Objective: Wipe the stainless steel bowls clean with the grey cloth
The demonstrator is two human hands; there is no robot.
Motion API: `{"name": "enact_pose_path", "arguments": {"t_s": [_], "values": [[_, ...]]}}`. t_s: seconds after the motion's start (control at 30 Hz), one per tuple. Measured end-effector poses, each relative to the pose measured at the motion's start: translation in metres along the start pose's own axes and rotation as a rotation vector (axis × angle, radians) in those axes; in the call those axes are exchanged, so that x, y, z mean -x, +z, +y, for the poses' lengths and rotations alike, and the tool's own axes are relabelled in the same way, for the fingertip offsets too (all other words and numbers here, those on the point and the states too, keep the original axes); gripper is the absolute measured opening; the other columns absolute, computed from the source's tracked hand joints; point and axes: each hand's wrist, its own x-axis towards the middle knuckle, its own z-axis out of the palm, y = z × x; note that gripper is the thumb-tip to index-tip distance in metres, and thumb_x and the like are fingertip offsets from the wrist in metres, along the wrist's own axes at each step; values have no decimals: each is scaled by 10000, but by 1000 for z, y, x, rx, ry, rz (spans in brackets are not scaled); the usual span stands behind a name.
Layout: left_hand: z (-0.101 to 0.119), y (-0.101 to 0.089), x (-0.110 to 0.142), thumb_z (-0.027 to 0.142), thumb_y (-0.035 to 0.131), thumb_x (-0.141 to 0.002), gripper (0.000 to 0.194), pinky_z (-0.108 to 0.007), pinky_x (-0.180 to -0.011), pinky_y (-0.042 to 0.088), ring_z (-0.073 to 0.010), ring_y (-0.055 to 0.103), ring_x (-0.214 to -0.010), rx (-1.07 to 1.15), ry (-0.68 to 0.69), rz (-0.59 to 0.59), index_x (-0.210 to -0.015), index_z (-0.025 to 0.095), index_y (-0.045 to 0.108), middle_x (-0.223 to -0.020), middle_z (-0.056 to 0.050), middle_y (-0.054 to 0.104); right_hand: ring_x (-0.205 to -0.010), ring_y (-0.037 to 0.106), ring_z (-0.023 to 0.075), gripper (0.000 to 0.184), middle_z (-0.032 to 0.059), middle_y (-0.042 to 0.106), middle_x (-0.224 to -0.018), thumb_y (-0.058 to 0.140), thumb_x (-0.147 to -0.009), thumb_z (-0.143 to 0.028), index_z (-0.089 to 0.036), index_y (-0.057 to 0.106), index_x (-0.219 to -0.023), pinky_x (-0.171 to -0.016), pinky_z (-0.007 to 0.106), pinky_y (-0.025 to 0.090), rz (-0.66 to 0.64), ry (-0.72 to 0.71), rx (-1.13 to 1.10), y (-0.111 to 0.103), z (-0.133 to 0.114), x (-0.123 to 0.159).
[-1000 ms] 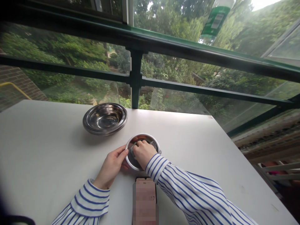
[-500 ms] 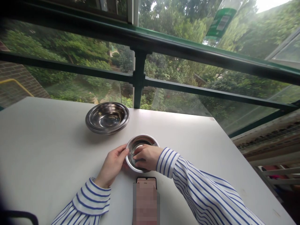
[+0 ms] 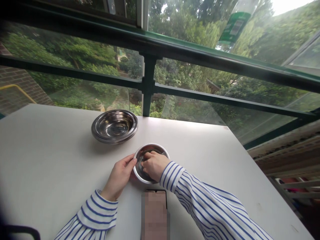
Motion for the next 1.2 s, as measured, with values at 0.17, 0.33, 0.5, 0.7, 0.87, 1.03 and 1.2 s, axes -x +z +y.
{"name": "enact_pose_path", "arguments": {"t_s": [0.17,0.33,0.5,0.7,0.87,1.03,1.2], "values": [[1,1,0,299,524,-765,318,-226,-463,427,-112,487,-439,-17,22,-22,-1012,142,646,-573,15,614,-888,514,167,165,-17,587,-1029,597,-738,-181,-284,669,-844,-655,246,395,-94,-160,-9,-5,5,10],[0,1,1,292,511,-779,298,-225,-496,441,-97,453,-423,-11,36,-21,-1002,149,646,-523,41,551,-921,500,173,142,5,575,-1016,551,-776,-207,-263,654,-856,-685,254,413,-39,-11,17,0,-2,8],[1,0,-1,303,518,-765,351,-232,-419,437,-118,474,-417,-28,-32,-21,-1053,127,617,-484,40,529,-927,504,228,220,100,553,-1017,455,-833,-222,-182,615,-978,-679,311,445,32,152,57,5,-9,-1],[1,0,-3,299,508,-770,367,-233,-415,442,-121,483,-423,-36,-28,-20,-1071,113,604,-494,32,543,-832,534,237,234,134,569,-903,454,-827,-233,-109,644,-886,-695,347,437,30,217,82,2,-9,-8],[-1,-2,-5,294,500,-785,329,-242,-525,468,-102,482,-441,-57,50,5,-1043,131,623,-570,21,595,-908,510,192,157,40,573,-992,520,-801,-259,-229,658,-871,-688,277,415,-36,19,48,-5,-7,-2],[-2,-3,-8,299,519,-778,296,-275,-702,471,-163,612,-692,-108,80,23,-996,151,653,-756,-32,686,-896,517,162,161,-7,580,-995,608,-733,-205,-283,667,-861,-656,242,389,-94,-82,18,-6,-3,6],[-3,-2,-11,359,574,-737,344,-297,-830,439,-207,596,-944,-44,59,159,-976,119,637,-1018,-103,669,-895,527,172,140,19,579,-977,570,-768,-233,-247,665,-870,-718,263,389,-65,-40,-10,-3,-7,5]]}}
